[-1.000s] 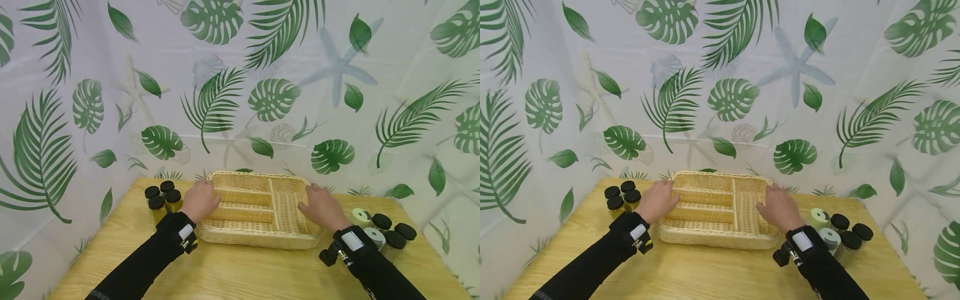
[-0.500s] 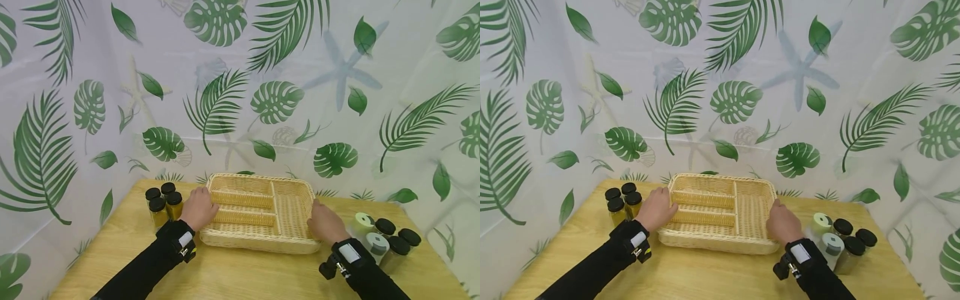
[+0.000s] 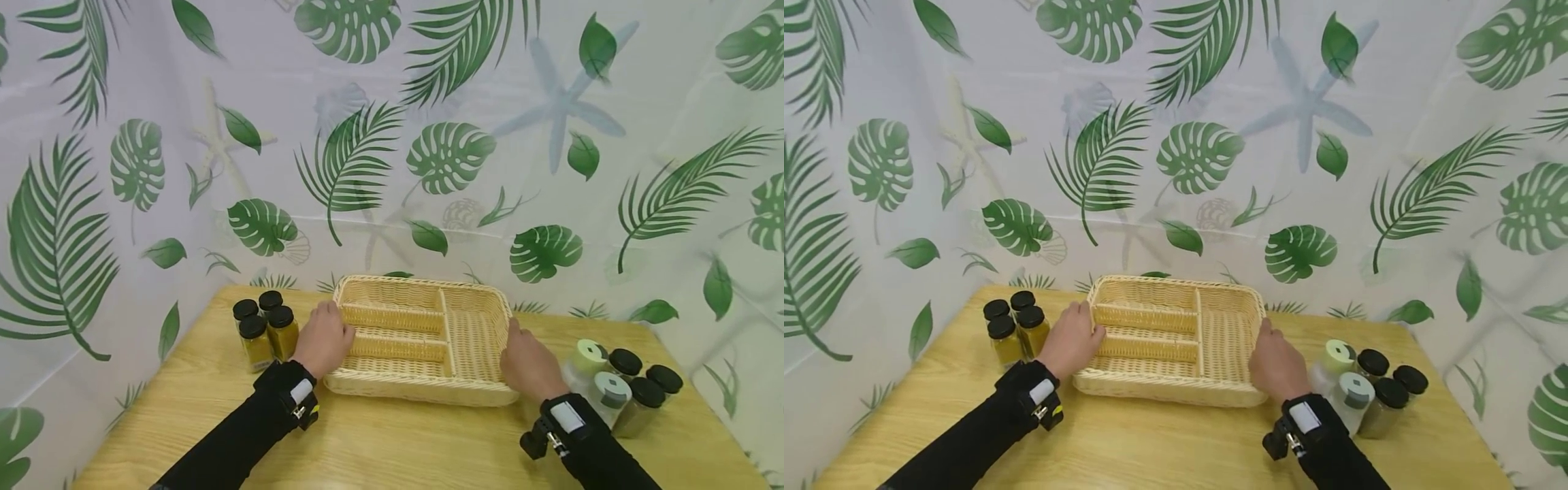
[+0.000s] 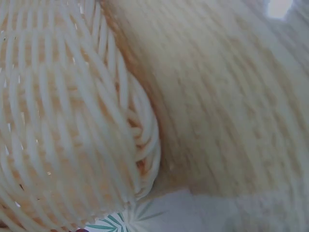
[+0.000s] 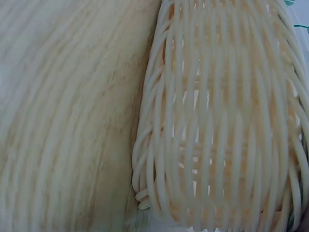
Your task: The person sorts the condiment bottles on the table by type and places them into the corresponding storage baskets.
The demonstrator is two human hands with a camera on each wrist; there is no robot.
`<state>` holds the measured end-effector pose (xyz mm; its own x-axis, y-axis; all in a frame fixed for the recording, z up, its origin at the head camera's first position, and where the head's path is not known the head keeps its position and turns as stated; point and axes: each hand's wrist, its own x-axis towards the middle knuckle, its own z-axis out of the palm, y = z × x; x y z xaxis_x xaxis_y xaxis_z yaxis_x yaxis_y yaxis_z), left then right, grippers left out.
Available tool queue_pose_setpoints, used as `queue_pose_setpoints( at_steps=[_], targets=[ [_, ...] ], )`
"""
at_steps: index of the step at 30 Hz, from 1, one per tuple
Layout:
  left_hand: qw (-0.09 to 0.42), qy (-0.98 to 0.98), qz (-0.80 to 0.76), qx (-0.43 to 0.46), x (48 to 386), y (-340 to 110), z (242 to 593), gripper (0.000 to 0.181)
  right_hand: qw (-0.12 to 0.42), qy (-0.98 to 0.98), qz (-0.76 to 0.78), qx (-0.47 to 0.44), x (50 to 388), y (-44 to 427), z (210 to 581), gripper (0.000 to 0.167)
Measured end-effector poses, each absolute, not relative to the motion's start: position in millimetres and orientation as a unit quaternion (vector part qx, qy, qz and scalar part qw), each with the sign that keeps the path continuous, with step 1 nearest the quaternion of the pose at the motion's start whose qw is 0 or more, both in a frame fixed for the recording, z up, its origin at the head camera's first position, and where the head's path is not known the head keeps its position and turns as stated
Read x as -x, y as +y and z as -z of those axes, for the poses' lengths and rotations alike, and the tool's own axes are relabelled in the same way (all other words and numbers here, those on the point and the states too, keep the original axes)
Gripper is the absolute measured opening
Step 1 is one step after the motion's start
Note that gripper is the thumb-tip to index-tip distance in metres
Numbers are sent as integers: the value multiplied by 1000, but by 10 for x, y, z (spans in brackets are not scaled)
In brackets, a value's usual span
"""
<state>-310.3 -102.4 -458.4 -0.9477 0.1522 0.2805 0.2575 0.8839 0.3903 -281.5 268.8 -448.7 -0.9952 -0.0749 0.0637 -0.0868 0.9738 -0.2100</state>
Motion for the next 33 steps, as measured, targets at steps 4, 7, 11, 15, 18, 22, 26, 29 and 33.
queue_pose_setpoints(
  at_steps=[4, 7, 11, 15, 18, 22, 26, 29, 33],
  targets=[
    [118, -963, 220, 101, 3088, -1042, 4582, 40, 27, -993, -107, -51, 2827, 2659, 4491, 63],
    [112, -963, 223, 99, 3017, -1048, 4595, 41, 16, -994, -100, -47, 2803, 2636, 4524, 64],
    [117, -962, 225, 105, 2926, -1055, 4636, 38, 4, -995, -96, -37, 2735, 2625, 4567, 65],
    [123, -960, 229, 107, 2881, -1057, 4631, 36, 15, -995, -92, -36, 2655, 2619, 4536, 65],
    [120, -959, 233, 106, 2841, -1056, 4608, 39, 26, -995, -94, -31, 2581, 2611, 4502, 65],
    [115, -958, 240, 107, 2759, -1070, 4602, 44, 34, -994, -102, -32, 2460, 2599, 4484, 66],
    [114, -957, 247, 104, 2644, -1095, 4603, 51, 40, -993, -106, -43, 2330, 2583, 4481, 66],
    [113, -957, 247, 104, 2554, -1104, 4607, 55, 39, -993, -104, -46, 2234, 2574, 4474, 65],
    [120, -956, 242, 110, 2476, -1093, 4602, 55, 42, -994, -95, -41, 2145, 2580, 4452, 65]
  ],
)
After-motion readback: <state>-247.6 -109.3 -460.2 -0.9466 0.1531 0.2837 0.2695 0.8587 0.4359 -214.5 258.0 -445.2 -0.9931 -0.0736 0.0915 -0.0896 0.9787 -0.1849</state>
